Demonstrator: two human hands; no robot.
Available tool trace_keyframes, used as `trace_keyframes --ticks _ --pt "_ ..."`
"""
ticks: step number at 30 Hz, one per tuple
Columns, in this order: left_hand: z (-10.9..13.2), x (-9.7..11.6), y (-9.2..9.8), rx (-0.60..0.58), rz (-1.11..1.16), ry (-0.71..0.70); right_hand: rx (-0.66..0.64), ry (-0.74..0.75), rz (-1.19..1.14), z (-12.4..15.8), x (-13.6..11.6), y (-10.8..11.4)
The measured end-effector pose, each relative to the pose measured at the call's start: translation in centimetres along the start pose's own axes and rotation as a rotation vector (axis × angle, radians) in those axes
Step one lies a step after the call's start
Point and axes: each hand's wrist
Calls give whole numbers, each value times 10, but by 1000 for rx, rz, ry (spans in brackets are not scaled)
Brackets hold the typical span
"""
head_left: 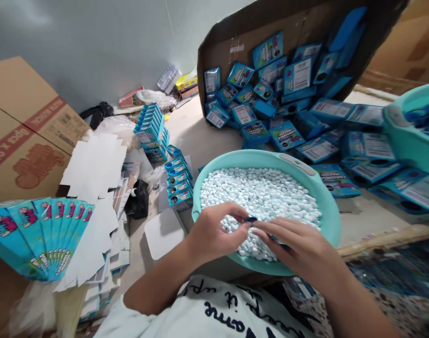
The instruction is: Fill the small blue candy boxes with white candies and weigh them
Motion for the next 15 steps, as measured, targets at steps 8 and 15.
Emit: trace_keyframes --ticks 8,15 --pt "-3 -68 122 535 -134 500 145 -117 -105 4 -3 4" --pt "-19 -128 149 507 3 639 173 -212 -130 2 -1 2"
Point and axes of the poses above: each hand's wrist, its own z-axis away from the middle knuckle, its own y-axis out of the back of the hand, x = y × z, and after that the axes turned 11 degrees about -x, right-handed
